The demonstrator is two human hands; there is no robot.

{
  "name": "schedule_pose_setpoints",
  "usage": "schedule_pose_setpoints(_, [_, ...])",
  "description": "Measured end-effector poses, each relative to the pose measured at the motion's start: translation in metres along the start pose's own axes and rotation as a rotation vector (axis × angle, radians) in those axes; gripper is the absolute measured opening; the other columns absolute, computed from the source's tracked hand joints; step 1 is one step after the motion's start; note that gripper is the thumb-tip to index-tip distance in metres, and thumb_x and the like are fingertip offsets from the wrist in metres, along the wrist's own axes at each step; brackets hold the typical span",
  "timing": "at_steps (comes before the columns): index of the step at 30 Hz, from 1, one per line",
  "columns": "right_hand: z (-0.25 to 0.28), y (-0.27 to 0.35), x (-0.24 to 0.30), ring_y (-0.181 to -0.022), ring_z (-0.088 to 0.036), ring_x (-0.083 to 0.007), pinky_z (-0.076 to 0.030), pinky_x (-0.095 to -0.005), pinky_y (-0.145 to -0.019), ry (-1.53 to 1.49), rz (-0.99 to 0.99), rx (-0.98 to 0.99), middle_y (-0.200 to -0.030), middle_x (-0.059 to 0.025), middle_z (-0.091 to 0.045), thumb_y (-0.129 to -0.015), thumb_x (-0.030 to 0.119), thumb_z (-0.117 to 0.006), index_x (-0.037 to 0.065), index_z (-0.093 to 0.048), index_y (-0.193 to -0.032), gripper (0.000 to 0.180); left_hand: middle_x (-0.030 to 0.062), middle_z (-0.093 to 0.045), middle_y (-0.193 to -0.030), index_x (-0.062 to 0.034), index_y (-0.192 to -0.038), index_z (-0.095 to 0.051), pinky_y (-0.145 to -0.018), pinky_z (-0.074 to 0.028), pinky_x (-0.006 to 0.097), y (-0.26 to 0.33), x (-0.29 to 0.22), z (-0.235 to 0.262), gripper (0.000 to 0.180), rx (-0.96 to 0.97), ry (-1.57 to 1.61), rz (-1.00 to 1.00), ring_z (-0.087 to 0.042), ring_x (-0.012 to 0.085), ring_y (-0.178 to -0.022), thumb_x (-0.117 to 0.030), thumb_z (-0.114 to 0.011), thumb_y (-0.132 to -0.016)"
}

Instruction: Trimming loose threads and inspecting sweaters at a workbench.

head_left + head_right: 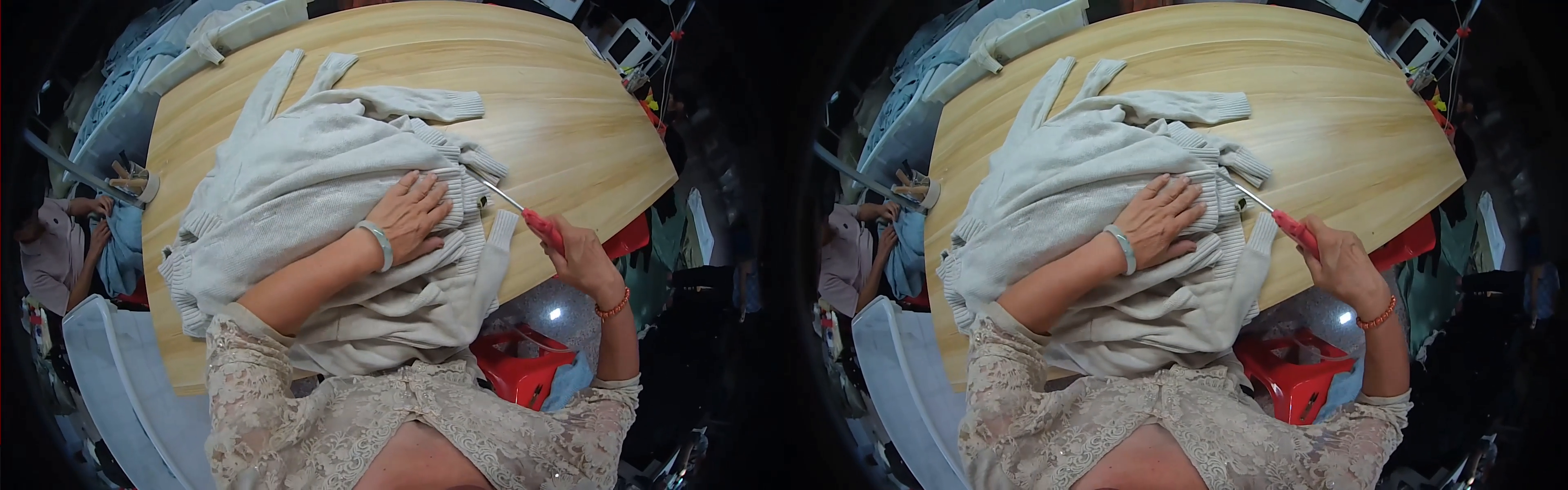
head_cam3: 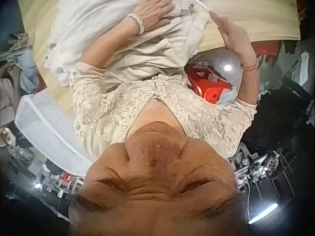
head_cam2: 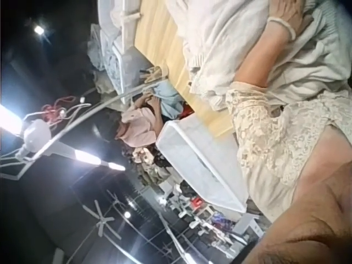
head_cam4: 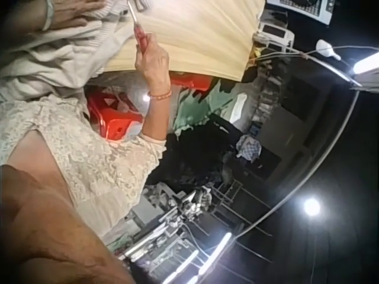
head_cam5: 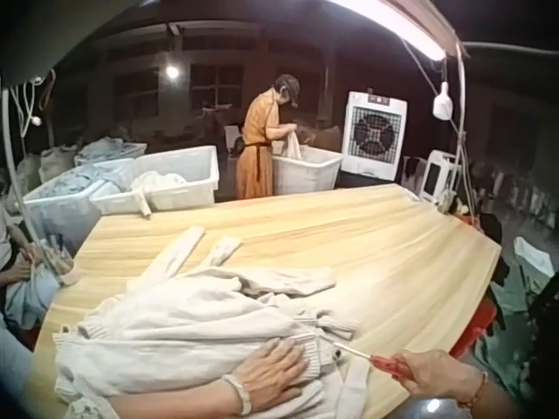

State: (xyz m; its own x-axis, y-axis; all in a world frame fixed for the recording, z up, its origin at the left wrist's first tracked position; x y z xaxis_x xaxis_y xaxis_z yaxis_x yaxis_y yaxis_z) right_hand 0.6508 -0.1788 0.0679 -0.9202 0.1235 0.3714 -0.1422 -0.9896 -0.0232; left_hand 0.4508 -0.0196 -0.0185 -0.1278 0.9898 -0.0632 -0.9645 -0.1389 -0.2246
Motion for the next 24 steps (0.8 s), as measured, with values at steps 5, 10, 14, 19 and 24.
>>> schedule_pose_setpoints(5, [-0.002, 0.0, 0.012, -0.072, -0.061, -0.0426, -0.046, -0.05, -0.065, 0.203, 0.004, 0.137, -0.07, -0.0198, -0.061, -0.085, 0.021, -0.069, 0.007, -0.053, -0.103, 0.028, 0.0166, -0.047, -0.144, -0.0045, -0.134, -0.052, -0.118, -0.018, 0.047, 0.0, -0.002, -0.005, 0.061, -0.003, -0.005, 0.062, -0.036, 0.0327, -0.138, -0.047, -0.057, -0.09])
schedule_pose_setpoints(10, [-0.013, -0.03, 0.077, -0.072, -0.062, -0.0412, -0.047, -0.0476, -0.063, 0.085, 0.17, 0.231, -0.071, -0.0191, -0.062, -0.084, 0.019, -0.07, 0.008, -0.055, -0.104, 0.027, 0.0144, -0.047, -0.144, -0.0075, -0.135, -0.052, -0.117, -0.017, 0.049, 0.0, -0.002, -0.008, 0.061, 0.0, -0.028, 0.071, -0.037, 0.0324, -0.138, -0.048, -0.056, -0.089])
schedule_pose_setpoints(14, [-0.037, -0.06, 0.142, -0.071, -0.062, -0.0395, -0.048, -0.0458, -0.063, 0.036, 0.355, 0.238, -0.074, -0.0179, -0.063, -0.084, 0.019, -0.07, 0.008, -0.055, -0.107, 0.03, 0.0141, -0.044, -0.147, -0.008, -0.137, -0.05, -0.119, -0.015, 0.049, 0.006, 0.001, -0.007, 0.061, -0.033, -0.011, 0.057, -0.034, 0.032, -0.141, -0.044, -0.054, -0.088])
schedule_pose_setpoints(19, [-0.046, -0.072, 0.187, -0.071, -0.063, -0.0381, -0.048, -0.0466, -0.063, 0.036, 0.579, 0.139, -0.073, -0.0172, -0.064, -0.085, 0.021, -0.068, 0.008, -0.055, -0.105, 0.028, 0.0184, -0.037, -0.152, -0.0098, -0.143, -0.043, -0.119, -0.009, 0.057, 0.009, 0.003, -0.038, 0.063, -0.2, -0.338, -0.035, -0.027, 0.036, -0.144, -0.044, -0.046, -0.091])
schedule_pose_setpoints(24, [-0.021, -0.052, 0.112, -0.074, -0.063, -0.0418, -0.047, -0.0481, -0.063, 0.158, 0.142, 0.2, -0.076, -0.0203, -0.064, -0.086, 0.019, -0.069, 0.005, -0.055, -0.108, 0.029, 0.0142, -0.043, -0.148, -0.0084, -0.136, -0.051, -0.118, -0.017, 0.05, 0.006, -0.001, -0.002, 0.058, 0.015, 0.008, 0.13, -0.035, 0.0327, -0.139, -0.044, -0.056, -0.09])
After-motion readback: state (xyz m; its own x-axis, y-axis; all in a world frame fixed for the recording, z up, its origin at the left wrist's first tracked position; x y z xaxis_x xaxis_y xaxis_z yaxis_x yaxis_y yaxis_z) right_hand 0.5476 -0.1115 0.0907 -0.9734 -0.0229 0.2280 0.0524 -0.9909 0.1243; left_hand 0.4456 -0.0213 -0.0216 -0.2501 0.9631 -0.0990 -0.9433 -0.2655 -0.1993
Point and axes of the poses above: each hand's wrist, its own y-axis away from the middle knuckle, its own z-axis out of the back of the hand, x = y × z, the point moved 5 cm from there along -y, towards the middle knuckle
